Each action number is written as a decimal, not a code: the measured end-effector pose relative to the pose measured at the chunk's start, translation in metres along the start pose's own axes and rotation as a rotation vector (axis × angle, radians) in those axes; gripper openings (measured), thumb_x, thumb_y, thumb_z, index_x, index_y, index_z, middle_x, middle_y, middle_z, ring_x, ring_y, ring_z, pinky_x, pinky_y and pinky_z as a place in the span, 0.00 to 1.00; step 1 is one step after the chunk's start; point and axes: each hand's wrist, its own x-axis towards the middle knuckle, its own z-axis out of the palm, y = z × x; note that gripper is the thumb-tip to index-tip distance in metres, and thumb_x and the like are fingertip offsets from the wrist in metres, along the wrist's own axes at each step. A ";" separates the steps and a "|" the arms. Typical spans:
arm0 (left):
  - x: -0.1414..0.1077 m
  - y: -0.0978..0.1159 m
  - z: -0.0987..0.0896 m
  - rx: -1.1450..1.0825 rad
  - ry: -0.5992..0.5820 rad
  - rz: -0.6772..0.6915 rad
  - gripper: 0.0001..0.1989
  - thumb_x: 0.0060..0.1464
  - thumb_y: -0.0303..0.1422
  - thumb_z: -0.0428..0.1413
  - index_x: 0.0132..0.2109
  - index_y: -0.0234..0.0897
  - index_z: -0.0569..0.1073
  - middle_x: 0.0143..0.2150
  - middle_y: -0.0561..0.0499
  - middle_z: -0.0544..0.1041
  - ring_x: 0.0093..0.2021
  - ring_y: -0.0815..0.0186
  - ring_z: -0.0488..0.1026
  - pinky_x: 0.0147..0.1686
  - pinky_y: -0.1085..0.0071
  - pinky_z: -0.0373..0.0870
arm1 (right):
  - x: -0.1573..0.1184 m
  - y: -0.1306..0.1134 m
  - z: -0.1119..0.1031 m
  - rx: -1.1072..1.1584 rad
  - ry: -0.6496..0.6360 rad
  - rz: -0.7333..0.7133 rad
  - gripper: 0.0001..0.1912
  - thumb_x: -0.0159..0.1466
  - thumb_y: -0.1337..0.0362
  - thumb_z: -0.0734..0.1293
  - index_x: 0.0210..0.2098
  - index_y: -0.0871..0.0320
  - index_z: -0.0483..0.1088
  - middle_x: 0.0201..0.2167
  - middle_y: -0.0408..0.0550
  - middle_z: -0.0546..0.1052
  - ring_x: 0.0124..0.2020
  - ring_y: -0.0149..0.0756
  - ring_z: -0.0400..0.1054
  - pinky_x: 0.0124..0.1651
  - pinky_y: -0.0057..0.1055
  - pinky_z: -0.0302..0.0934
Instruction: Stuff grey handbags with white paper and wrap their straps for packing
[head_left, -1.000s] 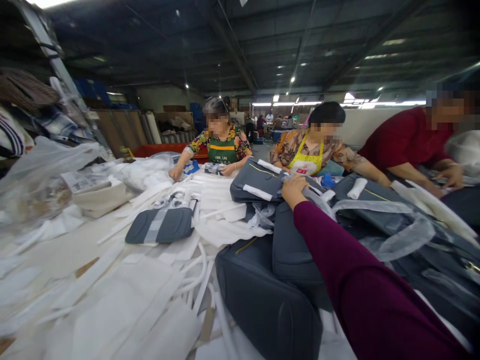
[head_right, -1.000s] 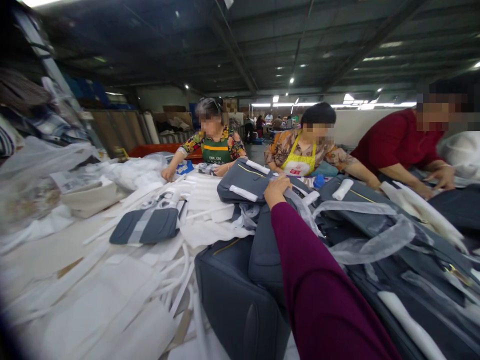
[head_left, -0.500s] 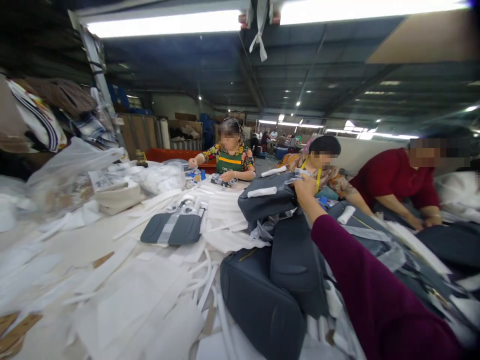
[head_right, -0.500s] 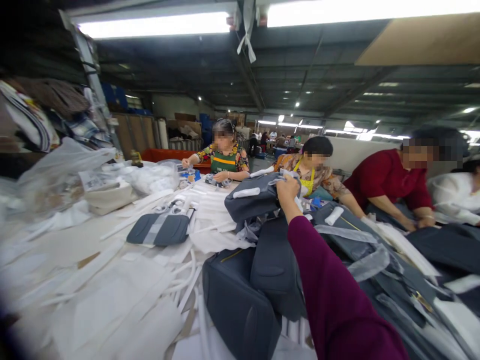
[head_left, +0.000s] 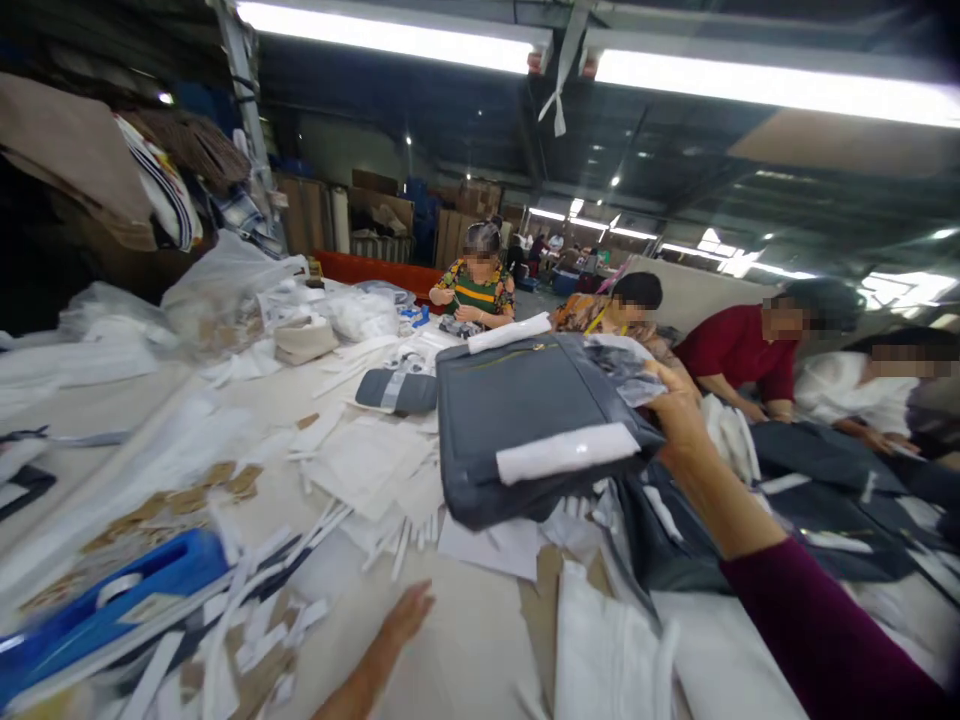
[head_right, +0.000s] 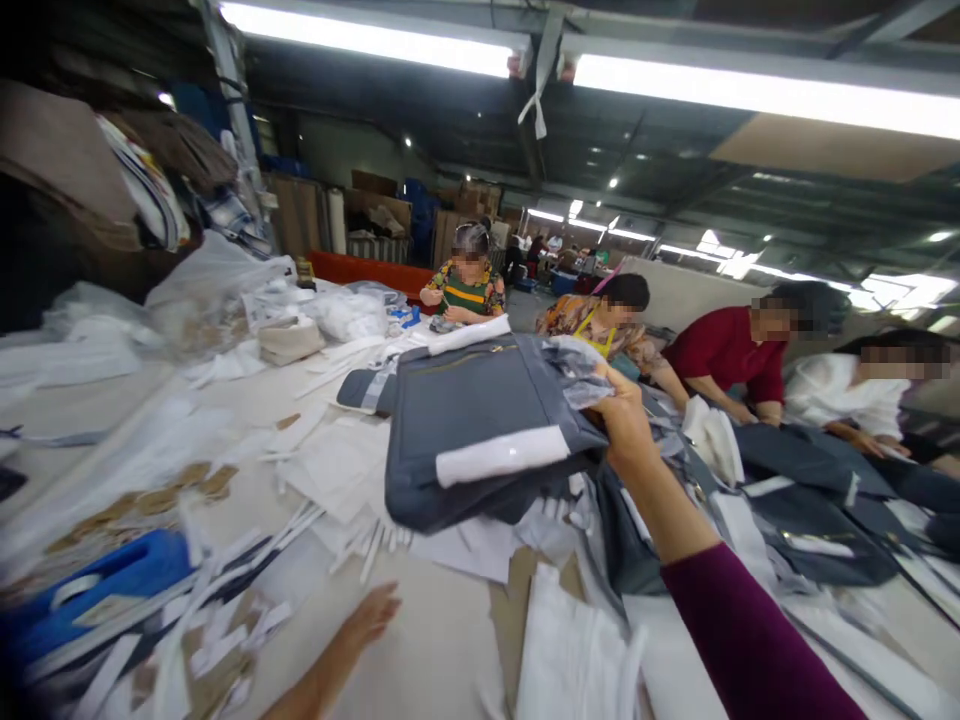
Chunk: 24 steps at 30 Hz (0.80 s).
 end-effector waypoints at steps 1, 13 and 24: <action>-0.004 0.009 -0.002 -0.244 -0.014 -0.126 0.33 0.48 0.58 0.53 0.51 0.38 0.73 0.47 0.40 0.77 0.53 0.44 0.71 0.55 0.48 0.64 | -0.031 0.001 0.002 -0.015 -0.116 0.026 0.09 0.52 0.60 0.67 0.21 0.56 0.64 0.19 0.38 0.63 0.20 0.28 0.55 0.25 0.26 0.50; -0.204 -0.065 -0.077 -0.927 0.025 -0.706 0.35 0.43 0.63 0.52 0.47 0.41 0.73 0.44 0.42 0.80 0.52 0.45 0.73 0.51 0.49 0.65 | -0.272 0.100 0.079 -0.916 -1.208 -0.318 0.20 0.60 0.76 0.57 0.41 0.54 0.75 0.37 0.51 0.77 0.40 0.40 0.68 0.45 0.35 0.58; -0.195 -0.091 -0.142 -0.115 0.226 -0.594 0.25 0.48 0.47 0.59 0.47 0.34 0.72 0.45 0.40 0.78 0.48 0.50 0.75 0.47 0.60 0.68 | -0.395 0.069 0.086 -0.896 -0.329 0.180 0.26 0.60 0.71 0.57 0.56 0.49 0.67 0.60 0.54 0.65 0.60 0.51 0.57 0.60 0.48 0.51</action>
